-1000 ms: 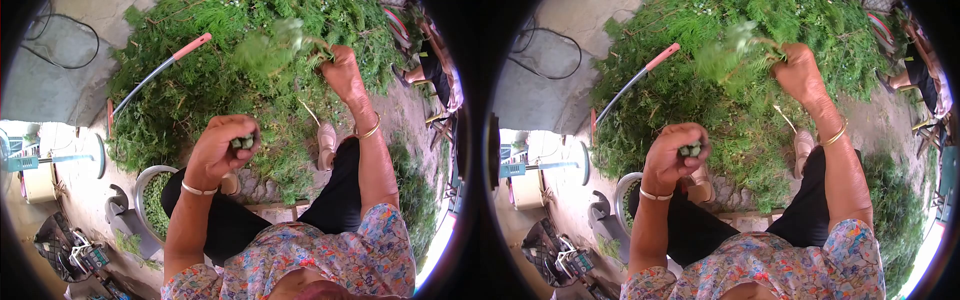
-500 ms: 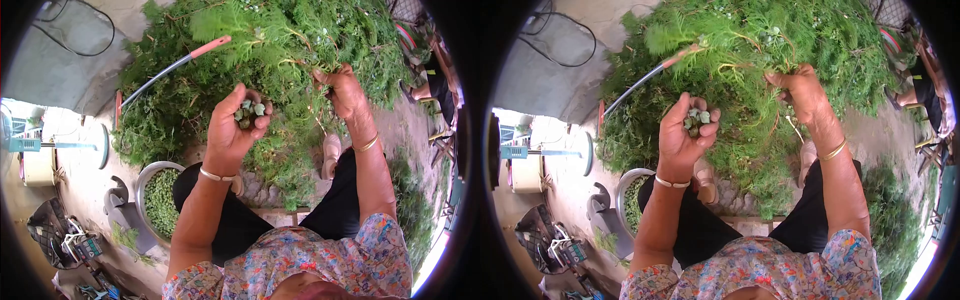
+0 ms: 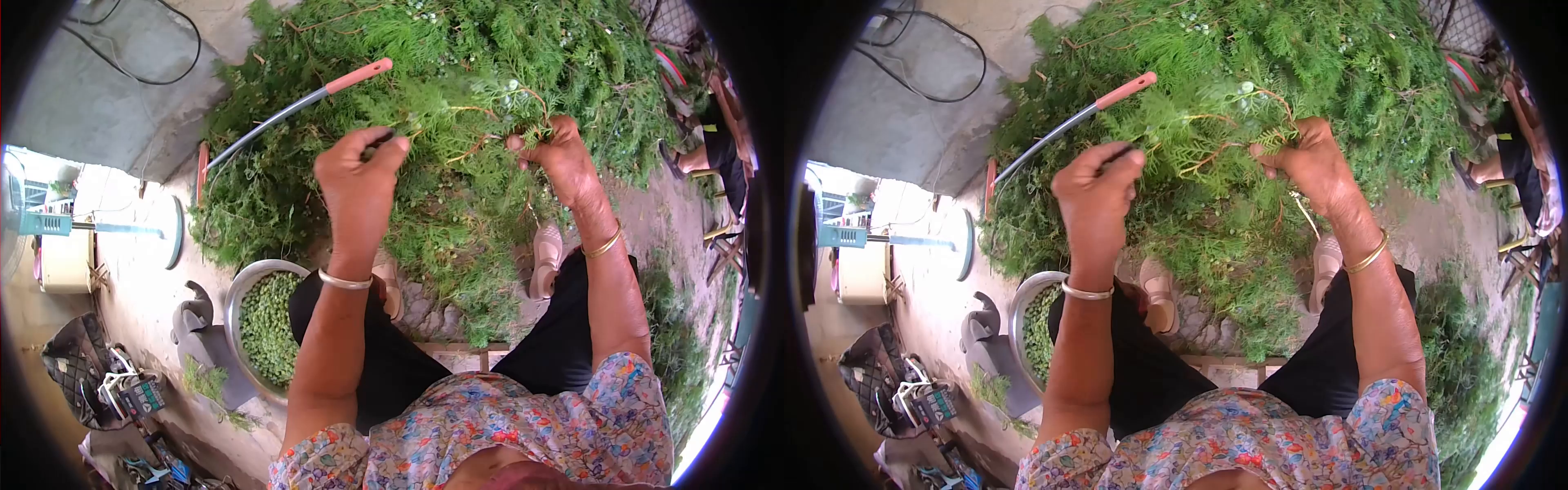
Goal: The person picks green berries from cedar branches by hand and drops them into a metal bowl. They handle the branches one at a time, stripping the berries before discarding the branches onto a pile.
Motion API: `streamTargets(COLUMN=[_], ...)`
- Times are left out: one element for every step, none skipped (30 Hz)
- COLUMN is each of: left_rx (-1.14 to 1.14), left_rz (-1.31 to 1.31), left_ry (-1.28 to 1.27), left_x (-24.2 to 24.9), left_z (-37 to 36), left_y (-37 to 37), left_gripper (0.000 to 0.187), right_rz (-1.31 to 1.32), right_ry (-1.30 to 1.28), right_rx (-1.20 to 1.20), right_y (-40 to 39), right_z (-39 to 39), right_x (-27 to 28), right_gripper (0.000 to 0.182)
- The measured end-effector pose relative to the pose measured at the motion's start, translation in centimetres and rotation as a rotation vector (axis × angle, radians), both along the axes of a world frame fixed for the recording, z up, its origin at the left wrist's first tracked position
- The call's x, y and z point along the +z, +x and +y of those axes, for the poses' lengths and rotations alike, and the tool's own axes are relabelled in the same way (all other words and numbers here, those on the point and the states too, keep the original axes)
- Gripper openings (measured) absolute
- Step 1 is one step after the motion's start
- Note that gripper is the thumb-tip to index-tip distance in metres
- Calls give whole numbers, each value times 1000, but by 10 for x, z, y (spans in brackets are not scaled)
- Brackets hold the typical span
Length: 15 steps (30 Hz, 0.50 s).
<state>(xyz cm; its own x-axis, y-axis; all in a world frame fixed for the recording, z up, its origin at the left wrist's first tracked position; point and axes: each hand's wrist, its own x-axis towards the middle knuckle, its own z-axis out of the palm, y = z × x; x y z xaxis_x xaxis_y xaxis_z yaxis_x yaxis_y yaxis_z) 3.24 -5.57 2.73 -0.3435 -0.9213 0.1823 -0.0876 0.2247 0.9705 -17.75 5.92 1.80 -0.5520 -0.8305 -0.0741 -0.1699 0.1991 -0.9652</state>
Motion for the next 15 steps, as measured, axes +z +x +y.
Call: streamTargets(left_rx=[3, -6, -16, 5, 2, -5, -11, -14, -53, -91, -93, -132, -168, -153, -152], left_rz=[-1, -36, -72, -104, -105, -106, -107, -108, -54, 1, 0, 210, 424, 430, 429], left_ry=[0, -22, -44, -262, -262, -258, -254, -253, 73, 399, 399, 643, 886, 914, 914], left_x=[-5, -8, -10, -17, -18, -17, -14, -9, 0, 5, 3, 0, -3, -4, -1], left_z=[2, 5, 6, 2, 1, 1, 1, 2, 4, 5, 1, -5, -7, -7, -4], left_y=[-3, -7, -10, -12, -12, -12, -11, -10, -8, -6, -3, -1, 0, -1, -2], left_gripper=[20, 22, 24, 25, 25, 23, 21, 21, 20, 20, 20, 20, 22, 21, 21], right_rz=[0, 0, 0, 37, 72, 70, 237, 404, 402, 374, 347, 346, 323, 300, 300], right_ry=[-11, -22, -23, 10, 44, 44, 28, 11, 12, 41, 68, 69, 73, 77, 78], right_rx=[28, 55, 56, 71, 84, 81, 117, 154, 152, 151, 150, 147, 153, 161, 161], right_y=[5, 8, 9, 11, 11, 7, 0, -4, -5, -6, -7, -7, -8, -8, -7], right_z=[-1, -1, -2, -2, -1, 0, 2, 2, 2, 3, 3, 4, 6, 7, 8], right_x=[1, 2, 3, 3, 2, -3, -13, -18, -18, -17, -15, -13, -11, -9, -8], right_gripper=[20, 22, 22, 22, 22, 22, 20, 19, 19, 18, 18, 18, 16, 14, 14])
